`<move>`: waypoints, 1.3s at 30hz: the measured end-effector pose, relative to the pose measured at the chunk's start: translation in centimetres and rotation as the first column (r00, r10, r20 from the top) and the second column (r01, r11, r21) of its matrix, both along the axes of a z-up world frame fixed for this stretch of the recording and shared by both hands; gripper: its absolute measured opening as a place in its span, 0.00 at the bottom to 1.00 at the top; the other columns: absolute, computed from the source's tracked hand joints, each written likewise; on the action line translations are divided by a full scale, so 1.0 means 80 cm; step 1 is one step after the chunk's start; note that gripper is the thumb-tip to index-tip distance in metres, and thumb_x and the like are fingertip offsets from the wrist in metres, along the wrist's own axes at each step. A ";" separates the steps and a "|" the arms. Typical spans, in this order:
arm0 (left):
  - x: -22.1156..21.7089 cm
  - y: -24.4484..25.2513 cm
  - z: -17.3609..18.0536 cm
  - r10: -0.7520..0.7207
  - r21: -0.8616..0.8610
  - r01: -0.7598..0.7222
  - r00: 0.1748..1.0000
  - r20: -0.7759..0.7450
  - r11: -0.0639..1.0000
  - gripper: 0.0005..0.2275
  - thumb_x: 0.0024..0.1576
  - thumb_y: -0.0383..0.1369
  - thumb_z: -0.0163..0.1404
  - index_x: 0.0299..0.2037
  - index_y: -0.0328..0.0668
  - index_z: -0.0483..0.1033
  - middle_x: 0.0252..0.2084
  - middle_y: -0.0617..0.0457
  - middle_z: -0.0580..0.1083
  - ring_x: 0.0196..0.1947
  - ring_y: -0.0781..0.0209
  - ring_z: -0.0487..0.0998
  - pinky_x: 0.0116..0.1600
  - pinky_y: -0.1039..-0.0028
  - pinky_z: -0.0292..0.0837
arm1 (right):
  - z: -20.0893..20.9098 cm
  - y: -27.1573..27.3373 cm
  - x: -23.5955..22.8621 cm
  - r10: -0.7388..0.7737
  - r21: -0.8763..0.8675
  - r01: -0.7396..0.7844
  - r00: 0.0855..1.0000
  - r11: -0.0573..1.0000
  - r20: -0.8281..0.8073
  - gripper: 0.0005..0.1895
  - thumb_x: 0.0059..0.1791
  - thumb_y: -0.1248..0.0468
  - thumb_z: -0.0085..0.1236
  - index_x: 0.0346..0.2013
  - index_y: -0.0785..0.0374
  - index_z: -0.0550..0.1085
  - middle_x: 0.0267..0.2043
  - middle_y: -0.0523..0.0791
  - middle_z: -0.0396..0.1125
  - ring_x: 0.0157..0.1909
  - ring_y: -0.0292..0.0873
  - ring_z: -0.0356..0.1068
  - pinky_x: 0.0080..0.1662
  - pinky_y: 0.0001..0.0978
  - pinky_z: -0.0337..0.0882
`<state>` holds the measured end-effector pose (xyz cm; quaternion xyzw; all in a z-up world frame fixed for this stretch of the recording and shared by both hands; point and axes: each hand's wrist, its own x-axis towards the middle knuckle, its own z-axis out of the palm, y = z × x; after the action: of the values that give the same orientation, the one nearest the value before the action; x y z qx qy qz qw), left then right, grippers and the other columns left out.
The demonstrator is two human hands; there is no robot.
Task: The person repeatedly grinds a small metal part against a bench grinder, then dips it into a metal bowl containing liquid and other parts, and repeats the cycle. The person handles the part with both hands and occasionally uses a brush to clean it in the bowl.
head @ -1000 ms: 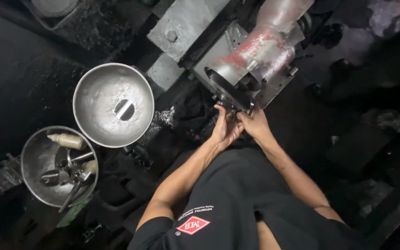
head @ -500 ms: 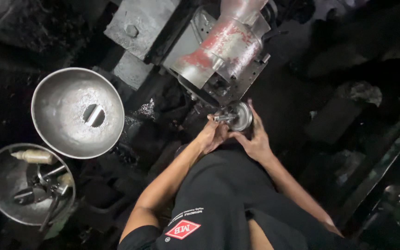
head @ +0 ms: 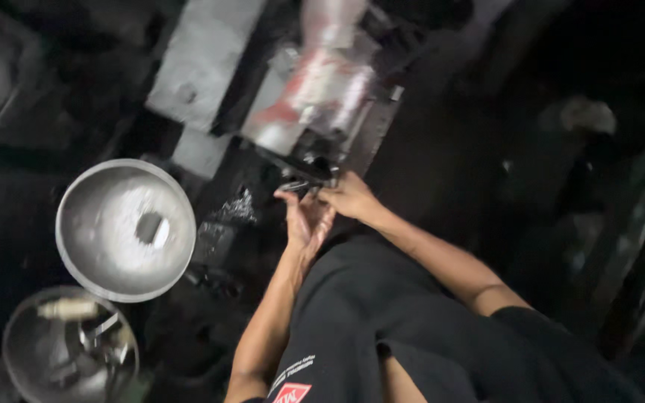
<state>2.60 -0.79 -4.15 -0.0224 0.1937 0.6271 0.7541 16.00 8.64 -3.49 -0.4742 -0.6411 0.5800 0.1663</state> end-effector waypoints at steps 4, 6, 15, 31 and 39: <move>0.008 0.007 -0.020 -0.092 -0.422 0.033 0.989 -0.119 0.906 0.45 0.47 0.71 0.38 0.54 0.29 0.68 0.44 0.48 0.75 0.38 0.59 0.78 0.44 0.73 0.78 | -0.010 -0.005 0.014 -0.086 -0.119 0.121 0.960 0.985 0.266 0.19 0.41 0.54 0.65 0.33 0.69 0.80 0.29 0.57 0.74 0.33 0.53 0.77 0.38 0.45 0.73; 0.017 0.019 -0.025 -0.200 -0.284 0.156 0.971 -0.132 0.946 0.47 0.50 0.75 0.39 0.52 0.29 0.71 0.37 0.50 0.74 0.29 0.61 0.75 0.33 0.75 0.74 | -0.003 -0.004 0.025 -0.142 0.050 0.134 0.957 0.990 0.254 0.19 0.42 0.53 0.65 0.36 0.68 0.79 0.31 0.57 0.73 0.36 0.57 0.76 0.39 0.47 0.73; 0.035 -0.003 -0.009 -0.333 -0.162 0.293 0.867 -0.370 0.942 0.43 0.45 0.66 0.50 0.63 0.41 0.63 0.54 0.53 0.71 0.51 0.60 0.75 0.56 0.68 0.74 | 0.118 -0.051 0.110 -0.186 0.215 0.229 0.962 0.949 -0.202 0.41 0.46 0.64 0.60 0.71 0.70 0.57 0.61 0.63 0.63 0.63 0.59 0.65 0.62 0.48 0.65; -0.026 0.005 0.014 0.018 -0.327 -0.111 0.961 -0.274 0.938 0.44 0.48 0.69 0.44 0.57 0.29 0.67 0.49 0.48 0.75 0.47 0.59 0.75 0.52 0.71 0.74 | 0.005 -0.023 -0.036 -0.119 -0.151 0.105 0.989 0.983 -0.085 0.13 0.43 0.62 0.58 0.37 0.68 0.79 0.28 0.49 0.74 0.32 0.44 0.75 0.36 0.41 0.74; 0.000 0.022 -0.073 -0.043 -0.202 0.013 0.989 -0.141 0.979 0.43 0.53 0.70 0.40 0.50 0.27 0.70 0.39 0.49 0.75 0.35 0.59 0.76 0.39 0.72 0.75 | -0.019 0.000 0.002 -0.102 -0.084 0.122 0.973 0.989 0.205 0.18 0.42 0.56 0.63 0.41 0.63 0.80 0.36 0.53 0.75 0.40 0.50 0.76 0.42 0.42 0.74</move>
<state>2.62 0.96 -9.96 -0.0499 0.3104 0.5937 0.7408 16.14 8.62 -5.04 -0.5731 -0.5981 0.5492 0.1102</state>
